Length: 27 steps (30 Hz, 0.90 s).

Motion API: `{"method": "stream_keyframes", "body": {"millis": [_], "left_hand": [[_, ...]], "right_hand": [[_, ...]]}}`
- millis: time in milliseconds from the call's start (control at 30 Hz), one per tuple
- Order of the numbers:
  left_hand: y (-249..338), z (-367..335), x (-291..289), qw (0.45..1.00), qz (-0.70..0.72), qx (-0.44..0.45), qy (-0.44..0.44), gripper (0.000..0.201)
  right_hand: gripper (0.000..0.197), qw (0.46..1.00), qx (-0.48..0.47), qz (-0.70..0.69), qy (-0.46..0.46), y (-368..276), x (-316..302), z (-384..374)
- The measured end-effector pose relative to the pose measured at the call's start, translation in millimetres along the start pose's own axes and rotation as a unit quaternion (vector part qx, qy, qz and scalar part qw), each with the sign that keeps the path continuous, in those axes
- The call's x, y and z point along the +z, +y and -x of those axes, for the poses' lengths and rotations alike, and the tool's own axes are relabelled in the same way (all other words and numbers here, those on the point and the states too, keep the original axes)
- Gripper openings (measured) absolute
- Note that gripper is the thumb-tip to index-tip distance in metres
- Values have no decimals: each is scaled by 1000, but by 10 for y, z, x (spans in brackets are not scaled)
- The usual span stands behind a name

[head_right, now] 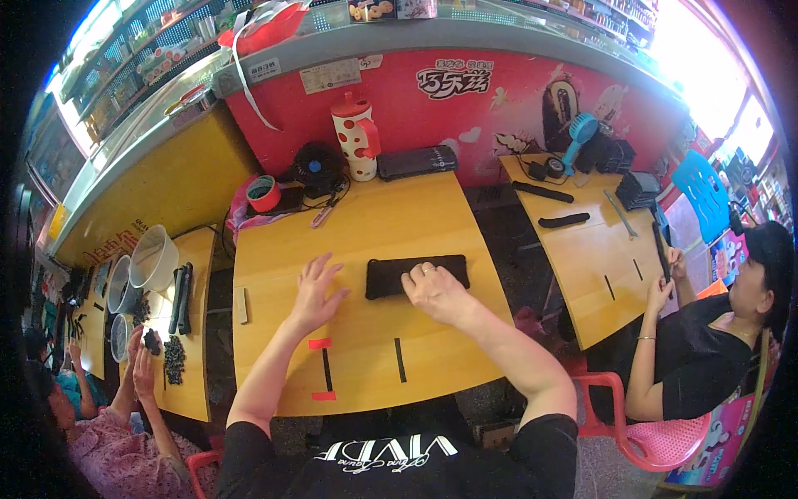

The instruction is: Assembling plastic components onto rubber watch straps by hand at a workshop desk.

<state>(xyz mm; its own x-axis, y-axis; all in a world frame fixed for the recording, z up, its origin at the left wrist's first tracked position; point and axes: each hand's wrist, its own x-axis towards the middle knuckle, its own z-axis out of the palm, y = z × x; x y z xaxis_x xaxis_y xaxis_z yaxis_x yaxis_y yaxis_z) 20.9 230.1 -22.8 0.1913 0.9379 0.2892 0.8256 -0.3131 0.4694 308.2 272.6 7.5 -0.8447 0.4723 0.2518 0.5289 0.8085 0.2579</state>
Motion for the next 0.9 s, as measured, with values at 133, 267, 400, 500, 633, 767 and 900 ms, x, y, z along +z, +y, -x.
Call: {"method": "stream_keyframes", "body": {"millis": [133, 267, 400, 500, 633, 767, 900], "left_hand": [[-394, 187, 74, 997, -46, -23, 57, 52], [-212, 159, 3, 997, -64, -31, 27, 49], [-177, 111, -24, 998, -61, -19, 25, 48], [-185, 113, -25, 998, -49, -24, 17, 48], [-161, 112, -80, 999, -42, -34, 7, 49], [-155, 93, -95, 998, -48, -38, -4, 49], [-149, 49, -101, 998, -41, -44, -11, 49]], "right_hand": [[25, 996, -18, 89, 16, 377, 118, -58], [36, 983, 20, 168, 74, 1097, 206, -312], [41, 963, 29, 215, 162, 1830, 436, -775], [39, 968, 46, 178, 172, 2079, 718, -1153], [35, 975, 89, 183, 90, 2117, 1081, -1544], [36, 984, 123, 127, 32, 2145, 1288, -1607], [34, 985, 163, 58, 21, 2120, 1430, -1531]]}}
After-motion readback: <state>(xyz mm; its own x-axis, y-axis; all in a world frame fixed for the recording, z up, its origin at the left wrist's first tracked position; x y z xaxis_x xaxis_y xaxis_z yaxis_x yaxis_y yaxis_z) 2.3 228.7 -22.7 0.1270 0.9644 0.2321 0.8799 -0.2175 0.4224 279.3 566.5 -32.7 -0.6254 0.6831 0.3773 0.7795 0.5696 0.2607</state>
